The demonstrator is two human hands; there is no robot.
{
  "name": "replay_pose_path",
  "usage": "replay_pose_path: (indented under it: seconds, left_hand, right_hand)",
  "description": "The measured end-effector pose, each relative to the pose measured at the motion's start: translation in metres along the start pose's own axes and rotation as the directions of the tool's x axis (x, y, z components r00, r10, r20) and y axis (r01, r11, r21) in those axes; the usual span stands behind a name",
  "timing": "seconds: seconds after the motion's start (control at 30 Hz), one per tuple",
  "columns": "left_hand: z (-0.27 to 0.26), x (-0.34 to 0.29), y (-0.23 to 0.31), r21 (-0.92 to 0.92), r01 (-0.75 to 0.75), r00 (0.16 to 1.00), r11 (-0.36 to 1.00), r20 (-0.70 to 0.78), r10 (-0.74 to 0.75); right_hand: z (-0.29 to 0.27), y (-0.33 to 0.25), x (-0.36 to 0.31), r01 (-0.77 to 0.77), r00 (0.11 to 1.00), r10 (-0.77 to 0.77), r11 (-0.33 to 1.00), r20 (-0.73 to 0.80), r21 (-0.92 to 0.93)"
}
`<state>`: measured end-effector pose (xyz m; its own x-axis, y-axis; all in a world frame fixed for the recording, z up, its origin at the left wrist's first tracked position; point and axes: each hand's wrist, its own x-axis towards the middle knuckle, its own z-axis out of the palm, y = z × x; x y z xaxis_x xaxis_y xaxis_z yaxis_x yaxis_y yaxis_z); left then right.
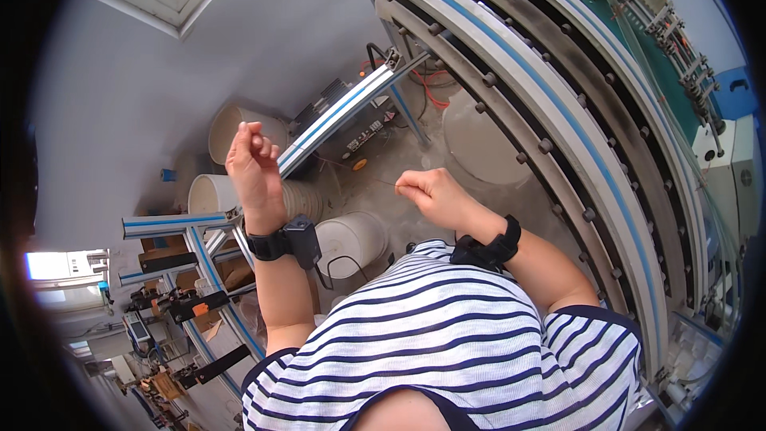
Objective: Threading a copper wire from a spool through the pulleys and guides of a wire-processing machine.
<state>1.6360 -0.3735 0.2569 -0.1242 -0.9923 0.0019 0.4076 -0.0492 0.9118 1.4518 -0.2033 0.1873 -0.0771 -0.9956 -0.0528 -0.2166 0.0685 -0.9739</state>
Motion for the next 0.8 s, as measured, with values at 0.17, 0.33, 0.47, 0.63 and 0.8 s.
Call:
replay_pose_path:
  seconds: [0.17, 0.33, 0.47, 0.63, 0.8]
  left_hand:
    - [0.046, -0.032, -0.025, 0.306, -0.049, 0.984, 0.951, 0.178, -0.006]
    - [0.063, -0.045, -0.038, 0.216, 0.087, 0.947, 0.973, 0.285, -0.148]
    - [0.047, -0.004, -0.014, 0.005, 0.133, 0.975, 0.991, 0.177, -0.132]
    - [0.034, 0.004, -0.016, -0.075, 0.179, 0.978, 0.981, 0.122, -0.169]
    - [0.056, -0.063, -0.073, 0.365, 0.312, 0.812, 0.877, 0.377, -0.445]
  right_hand:
    - [0.0, -0.021, 0.003, -0.044, 0.999, 0.044, 0.982, 0.002, 0.185]
    - [-0.019, -0.014, -0.003, 0.02, 0.983, 0.04, 0.948, -0.179, 0.318]
    - [-0.048, 0.012, -0.036, -0.055, 0.966, 0.114, 0.968, -0.231, 0.245]
    - [-0.054, 0.014, -0.059, -0.088, 0.899, 0.286, 0.861, -0.333, 0.5]
    - [-0.046, -0.005, -0.061, -0.061, 0.821, 0.417, 0.743, -0.39, 0.666]
